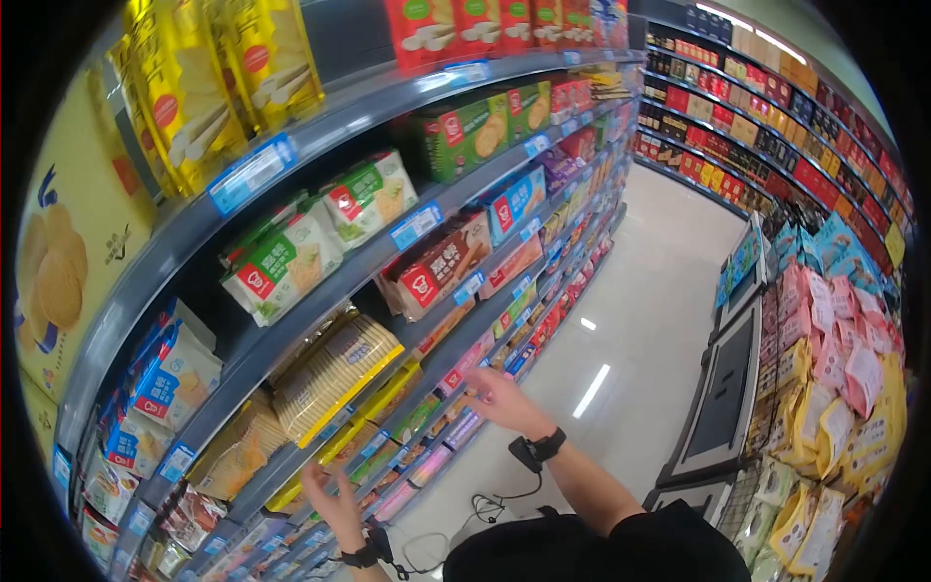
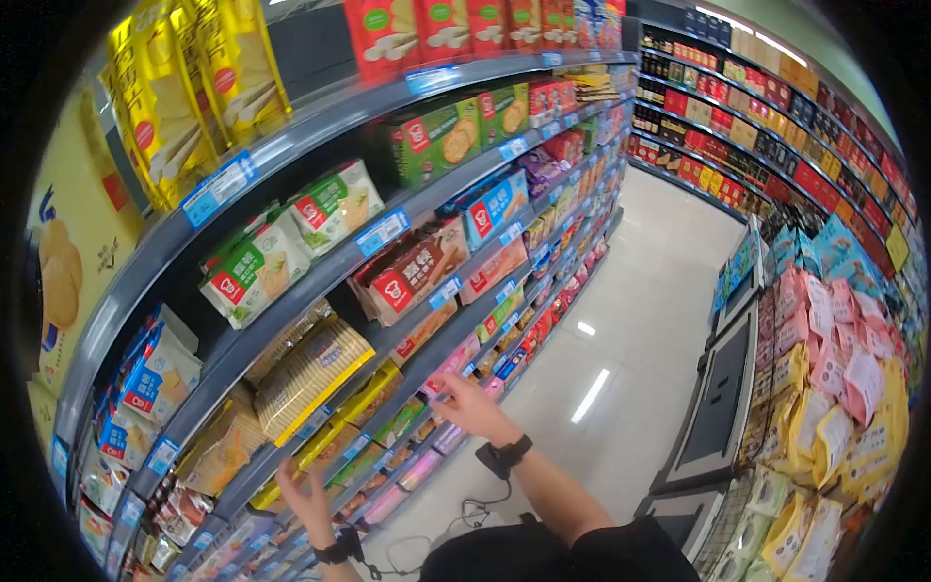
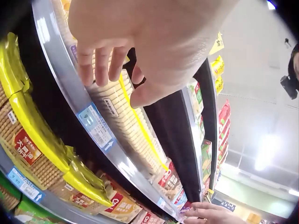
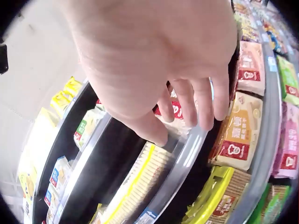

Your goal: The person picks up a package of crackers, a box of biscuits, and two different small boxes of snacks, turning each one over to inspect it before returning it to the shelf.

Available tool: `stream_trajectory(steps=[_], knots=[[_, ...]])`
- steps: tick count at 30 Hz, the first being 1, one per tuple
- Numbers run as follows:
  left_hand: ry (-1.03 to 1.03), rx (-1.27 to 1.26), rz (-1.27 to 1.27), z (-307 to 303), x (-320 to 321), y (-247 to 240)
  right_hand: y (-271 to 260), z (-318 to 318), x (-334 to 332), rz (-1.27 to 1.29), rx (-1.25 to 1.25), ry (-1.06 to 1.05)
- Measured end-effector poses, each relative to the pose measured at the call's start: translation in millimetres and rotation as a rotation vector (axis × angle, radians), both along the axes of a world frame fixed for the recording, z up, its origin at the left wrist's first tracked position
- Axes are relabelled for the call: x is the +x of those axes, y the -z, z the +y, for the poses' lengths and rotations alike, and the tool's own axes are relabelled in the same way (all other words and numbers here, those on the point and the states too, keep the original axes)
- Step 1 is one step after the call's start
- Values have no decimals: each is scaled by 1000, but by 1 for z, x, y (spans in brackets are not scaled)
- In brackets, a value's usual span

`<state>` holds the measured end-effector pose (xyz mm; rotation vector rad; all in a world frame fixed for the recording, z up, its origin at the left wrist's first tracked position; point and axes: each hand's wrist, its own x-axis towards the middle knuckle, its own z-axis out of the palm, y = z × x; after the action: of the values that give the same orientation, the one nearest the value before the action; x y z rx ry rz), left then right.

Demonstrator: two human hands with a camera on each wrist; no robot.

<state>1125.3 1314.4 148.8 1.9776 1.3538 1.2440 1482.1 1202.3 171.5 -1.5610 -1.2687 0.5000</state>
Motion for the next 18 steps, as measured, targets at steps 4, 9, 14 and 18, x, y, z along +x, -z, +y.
stream_trajectory(steps=[4, 9, 14, 18], knots=[[-124, 0, -166, 27, 15, 1, -7, 52, 4, -29, 68, -30], [-193, 27, -178, 42, 25, -6, -16, 91, 14, -138, 187, 15], [-274, 18, -178, 60, 31, 5, -19, 128, 15, -137, 56, -143], [-305, 10, -167, 66, 37, 5, -20, 154, 19, -331, 30, -200]])
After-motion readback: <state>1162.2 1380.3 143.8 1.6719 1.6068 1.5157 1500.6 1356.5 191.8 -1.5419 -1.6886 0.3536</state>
